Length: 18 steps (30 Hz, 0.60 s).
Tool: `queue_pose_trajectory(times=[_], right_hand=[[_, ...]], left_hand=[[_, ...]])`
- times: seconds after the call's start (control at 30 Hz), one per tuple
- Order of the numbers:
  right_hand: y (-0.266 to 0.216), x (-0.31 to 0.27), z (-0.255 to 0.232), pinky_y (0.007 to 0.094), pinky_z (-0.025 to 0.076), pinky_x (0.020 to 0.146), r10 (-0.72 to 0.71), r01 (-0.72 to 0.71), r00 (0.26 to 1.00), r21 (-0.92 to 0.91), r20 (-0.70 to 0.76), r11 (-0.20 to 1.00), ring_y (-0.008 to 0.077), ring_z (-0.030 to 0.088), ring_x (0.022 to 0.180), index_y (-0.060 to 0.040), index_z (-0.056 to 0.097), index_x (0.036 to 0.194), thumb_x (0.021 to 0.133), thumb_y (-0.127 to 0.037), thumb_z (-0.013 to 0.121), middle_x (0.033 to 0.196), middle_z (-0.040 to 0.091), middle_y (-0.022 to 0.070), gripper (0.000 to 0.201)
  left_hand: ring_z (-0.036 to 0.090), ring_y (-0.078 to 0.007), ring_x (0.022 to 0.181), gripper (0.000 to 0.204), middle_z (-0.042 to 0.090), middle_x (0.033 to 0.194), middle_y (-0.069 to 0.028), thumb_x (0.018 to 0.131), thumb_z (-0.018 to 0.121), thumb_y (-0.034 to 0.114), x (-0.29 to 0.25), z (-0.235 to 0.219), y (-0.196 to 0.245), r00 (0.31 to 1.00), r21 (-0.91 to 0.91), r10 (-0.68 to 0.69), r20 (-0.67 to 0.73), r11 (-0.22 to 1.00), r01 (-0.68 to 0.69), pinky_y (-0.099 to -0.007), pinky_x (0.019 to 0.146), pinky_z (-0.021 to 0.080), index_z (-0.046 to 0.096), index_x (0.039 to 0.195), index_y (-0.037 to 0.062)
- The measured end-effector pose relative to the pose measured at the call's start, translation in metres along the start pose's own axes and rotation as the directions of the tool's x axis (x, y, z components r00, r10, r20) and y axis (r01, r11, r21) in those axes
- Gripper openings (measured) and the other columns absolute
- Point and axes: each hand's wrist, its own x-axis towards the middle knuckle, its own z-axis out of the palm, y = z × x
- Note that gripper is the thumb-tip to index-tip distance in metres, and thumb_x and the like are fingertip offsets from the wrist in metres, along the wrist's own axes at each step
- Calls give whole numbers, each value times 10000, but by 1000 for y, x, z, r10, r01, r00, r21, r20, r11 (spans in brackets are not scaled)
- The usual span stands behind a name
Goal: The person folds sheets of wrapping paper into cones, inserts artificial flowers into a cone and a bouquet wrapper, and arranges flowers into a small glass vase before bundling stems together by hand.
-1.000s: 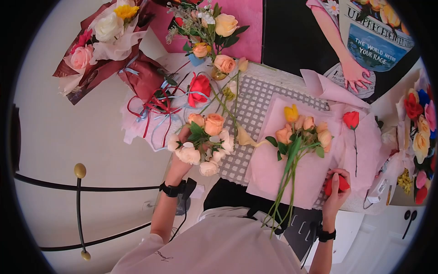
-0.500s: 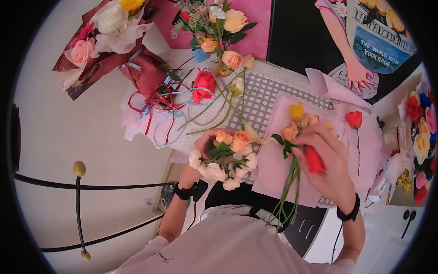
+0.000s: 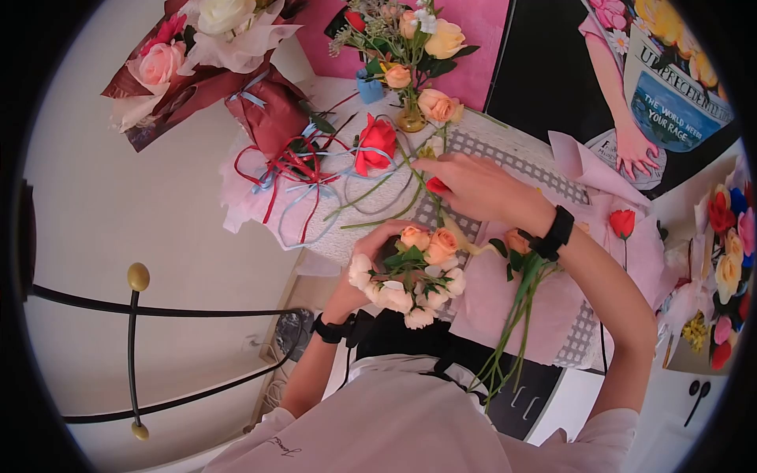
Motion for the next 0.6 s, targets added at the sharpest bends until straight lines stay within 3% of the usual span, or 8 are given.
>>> queue_pose_trajectory(times=[0.07,0.1,0.2,0.27,0.5,0.6], right_hand=[[-3,9,-1,507,520,921,39,-40,986,5,163,999,399,645,1130,-75,594,1357,980,-110,632,1200,671,189,381],[-2,11,1,507,520,921,35,-37,986,5,165,999,399,645,1130,-75,594,1357,980,-110,632,1200,671,189,381],[5,8,7,500,528,920,15,-12,991,-22,135,1000,399,649,1130,-80,599,1339,972,-111,641,1182,672,189,371],[11,2,9,501,529,923,-9,15,997,-77,80,997,410,648,1108,-62,589,1318,953,-100,652,1256,640,177,372],[20,-14,7,498,520,978,59,-55,998,-143,21,988,405,639,1148,-24,589,1316,923,-80,664,1295,632,188,405],[22,-15,10,501,524,981,36,-47,998,-189,-61,981,410,634,1165,-13,587,1351,915,-65,660,1307,628,204,445]], left_hand=[[680,-298,1161,689,673,1292,-160,685,894,163,0,1,-1,1000,10,6,-7,1000,-6,-380,1026,514,613,1295,7],[680,-298,1161,689,673,1292,-160,685,894,163,0,0,-1,1000,11,5,-10,1000,-5,-380,1026,514,613,1295,7],[678,-314,1158,672,672,1287,-162,688,891,168,1,0,2,1000,31,9,-7,999,-8,-387,1026,514,613,1278,6],[676,-322,1154,661,673,1280,-163,692,886,166,0,1,3,1000,26,1,-10,1000,0,-390,1022,514,609,1270,7],[670,-325,1170,654,673,1282,-159,695,877,156,1,0,1,1000,9,23,5,1000,-23,-397,1031,505,607,1274,15],[640,-330,1237,632,630,1365,-170,702,871,155,1,-1,0,999,24,39,13,999,-39,-403,1058,488,613,1262,20]])
